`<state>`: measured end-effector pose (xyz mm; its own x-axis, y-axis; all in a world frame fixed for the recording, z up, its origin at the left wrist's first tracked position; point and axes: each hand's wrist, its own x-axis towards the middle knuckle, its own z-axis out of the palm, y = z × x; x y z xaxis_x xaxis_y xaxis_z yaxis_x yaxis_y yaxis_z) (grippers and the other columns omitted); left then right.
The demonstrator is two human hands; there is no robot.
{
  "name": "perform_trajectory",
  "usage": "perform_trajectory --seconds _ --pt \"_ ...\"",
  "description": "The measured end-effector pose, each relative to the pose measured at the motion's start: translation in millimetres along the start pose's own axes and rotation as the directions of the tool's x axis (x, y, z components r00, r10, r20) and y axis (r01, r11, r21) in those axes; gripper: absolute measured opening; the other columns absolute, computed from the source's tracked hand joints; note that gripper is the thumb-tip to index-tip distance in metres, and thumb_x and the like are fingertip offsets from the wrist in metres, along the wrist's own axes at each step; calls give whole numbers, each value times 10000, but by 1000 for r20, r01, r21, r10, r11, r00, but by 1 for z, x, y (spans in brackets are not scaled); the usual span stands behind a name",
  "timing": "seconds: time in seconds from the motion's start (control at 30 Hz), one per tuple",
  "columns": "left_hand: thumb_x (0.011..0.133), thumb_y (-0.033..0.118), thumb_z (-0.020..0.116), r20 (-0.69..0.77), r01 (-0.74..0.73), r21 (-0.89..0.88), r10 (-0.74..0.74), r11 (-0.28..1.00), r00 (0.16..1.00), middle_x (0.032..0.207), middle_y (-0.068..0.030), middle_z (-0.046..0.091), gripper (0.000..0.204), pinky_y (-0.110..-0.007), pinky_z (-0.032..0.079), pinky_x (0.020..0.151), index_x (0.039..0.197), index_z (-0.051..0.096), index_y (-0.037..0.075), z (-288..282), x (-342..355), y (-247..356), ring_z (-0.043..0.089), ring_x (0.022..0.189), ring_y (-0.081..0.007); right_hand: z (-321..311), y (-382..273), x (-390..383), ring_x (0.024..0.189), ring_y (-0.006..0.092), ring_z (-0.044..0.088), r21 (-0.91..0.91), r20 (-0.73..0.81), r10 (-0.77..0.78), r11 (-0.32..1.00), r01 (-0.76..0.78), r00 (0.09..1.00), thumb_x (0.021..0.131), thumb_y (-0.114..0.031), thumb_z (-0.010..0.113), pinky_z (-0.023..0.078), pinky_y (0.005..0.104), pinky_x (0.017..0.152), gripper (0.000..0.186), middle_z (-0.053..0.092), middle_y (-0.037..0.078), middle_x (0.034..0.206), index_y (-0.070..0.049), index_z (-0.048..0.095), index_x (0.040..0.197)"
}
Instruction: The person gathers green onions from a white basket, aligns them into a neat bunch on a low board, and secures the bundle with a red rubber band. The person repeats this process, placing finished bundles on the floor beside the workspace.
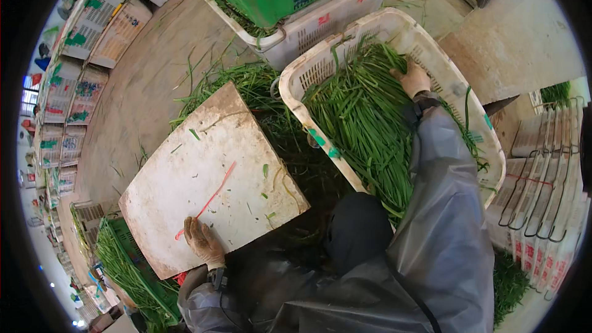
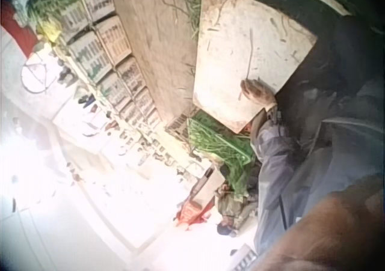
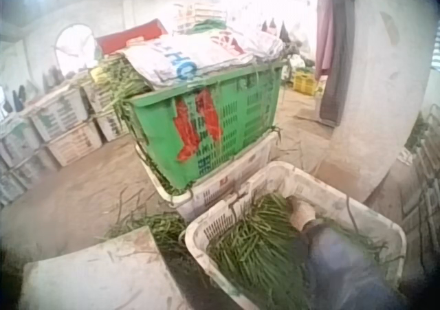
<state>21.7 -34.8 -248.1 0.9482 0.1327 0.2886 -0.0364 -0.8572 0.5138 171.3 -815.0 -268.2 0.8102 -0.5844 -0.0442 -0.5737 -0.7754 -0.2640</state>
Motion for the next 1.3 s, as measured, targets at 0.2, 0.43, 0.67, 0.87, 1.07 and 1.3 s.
perform_trajectory --seconds 0.2,0.43,0.67,0.87,1.07,1.3 --pt "1065 183 622 -2 7 14 -7 1000 1000 1484 -257 575 374 -461 402 1203 1344 647 -65 0 0 4 520 1421 -400 0 -16 -17 1541 443 398 -369 468 76 922 117 881 678 -798 837 365 524 1250 1496 193 271 1755 -149 3 1738" --pt "1069 205 624 0 50 -26 -50 998 999 1490 -256 571 397 -467 397 1212 1369 632 -55 0 1 7 516 1422 -405 -13 -3 -9 1413 447 536 -83 339 31 997 -3 940 721 -519 915 477 468 1160 1332 527 307 1541 -65 148 1712" --pt "1055 229 653 10 1 62 -1 998 1000 1483 -249 582 406 -477 412 1196 1349 652 -52 -5 3 12 526 1409 -409 -9 6 -7 1611 428 245 -323 473 28 936 143 881 741 -572 882 278 473 1305 1368 204 316 1734 -18 92 1711" --pt "1045 213 659 -5 -18 67 18 998 1000 1477 -250 588 385 -483 419 1187 1330 662 -47 -4 3 11 532 1401 -412 -10 28 5 1582 413 322 -166 458 -17 981 104 889 731 -489 906 317 442 1293 1352 261 272 1732 -40 98 1718" --pt "1038 205 663 -20 -18 71 20 997 1000 1469 -244 602 381 -490 414 1188 1334 660 -35 -3 4 13 535 1398 -415 -8 37 1 1564 406 355 -179 449 -89 966 187 889 737 -475 923 353 419 1271 1376 327 284 1700 -38 64 1719" --pt "1037 203 667 -3 -34 89 34 995 999 1483 -228 600 375 -489 411 1191 1341 659 -17 -4 2 11 536 1401 -409 -16 67 -25 1446 425 512 -159 390 -129 966 204 912 709 -510 919 458 429 1179 1434 472 329 1588 -15 21 1712"
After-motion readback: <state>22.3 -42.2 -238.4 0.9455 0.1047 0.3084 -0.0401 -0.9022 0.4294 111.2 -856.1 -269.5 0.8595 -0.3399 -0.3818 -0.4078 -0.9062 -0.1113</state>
